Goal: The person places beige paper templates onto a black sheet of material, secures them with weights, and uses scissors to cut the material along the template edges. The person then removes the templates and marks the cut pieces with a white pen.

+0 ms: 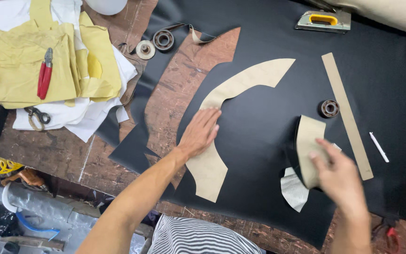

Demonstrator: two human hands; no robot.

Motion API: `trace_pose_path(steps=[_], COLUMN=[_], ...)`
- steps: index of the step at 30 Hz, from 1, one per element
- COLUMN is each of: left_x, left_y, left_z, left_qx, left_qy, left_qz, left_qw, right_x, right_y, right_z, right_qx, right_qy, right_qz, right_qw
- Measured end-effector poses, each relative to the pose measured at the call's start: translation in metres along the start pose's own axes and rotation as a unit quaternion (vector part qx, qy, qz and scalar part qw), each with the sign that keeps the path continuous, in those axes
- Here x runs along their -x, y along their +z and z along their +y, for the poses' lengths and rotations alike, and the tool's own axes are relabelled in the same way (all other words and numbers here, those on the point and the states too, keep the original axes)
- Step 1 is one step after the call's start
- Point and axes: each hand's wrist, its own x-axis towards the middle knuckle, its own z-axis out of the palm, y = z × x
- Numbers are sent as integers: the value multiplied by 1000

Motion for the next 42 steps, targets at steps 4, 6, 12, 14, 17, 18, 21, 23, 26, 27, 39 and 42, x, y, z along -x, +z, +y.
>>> trace_pose_path(steps=[4,6,12,14,17,18,21,23,26,27,39,42], left_x=[-30,-47,-78,-79,-78,-77,-76,-75,-74,-72,-98,-98], left_y=[-7,-10,8,16,28,31,36,36,41,43,42,44], left_z=[-10,-18,-24,-25,-27,-27,-25,-25,-21,-18,-51,-51], left_qx=[-13,-19,-8,-50,-78,-93,-127,-136,-130,-126,-174,-187], left_qy=[2,14,48,58,11,12,21,31,28,26,50,57], left_qz=[77,72,-78,-98,-55,-51,-41,-45,-60,-62,-84,-93], left_qw=[997,997,996,992,995,994,991,989,989,990,980,976], right_x=[25,43,92,100,105,106,105,105,107,109,108,110], right_y=[53,88,188,202,207,206,202,199,196,196,203,205], right_z=[-12,-26,-51,-47,-37,-35,-32,-31,-27,-26,-36,-38], right_qx=[234,136,76,75,71,72,81,92,87,90,89,86], right_qy=[-152,-222,-370,-352,-337,-337,-336,-330,-334,-333,-340,-347], right_qz=[122,99,-109,-164,-165,-164,-162,-170,-155,-163,-158,-152], right_qw=[953,961,919,919,924,924,924,924,926,924,923,921])
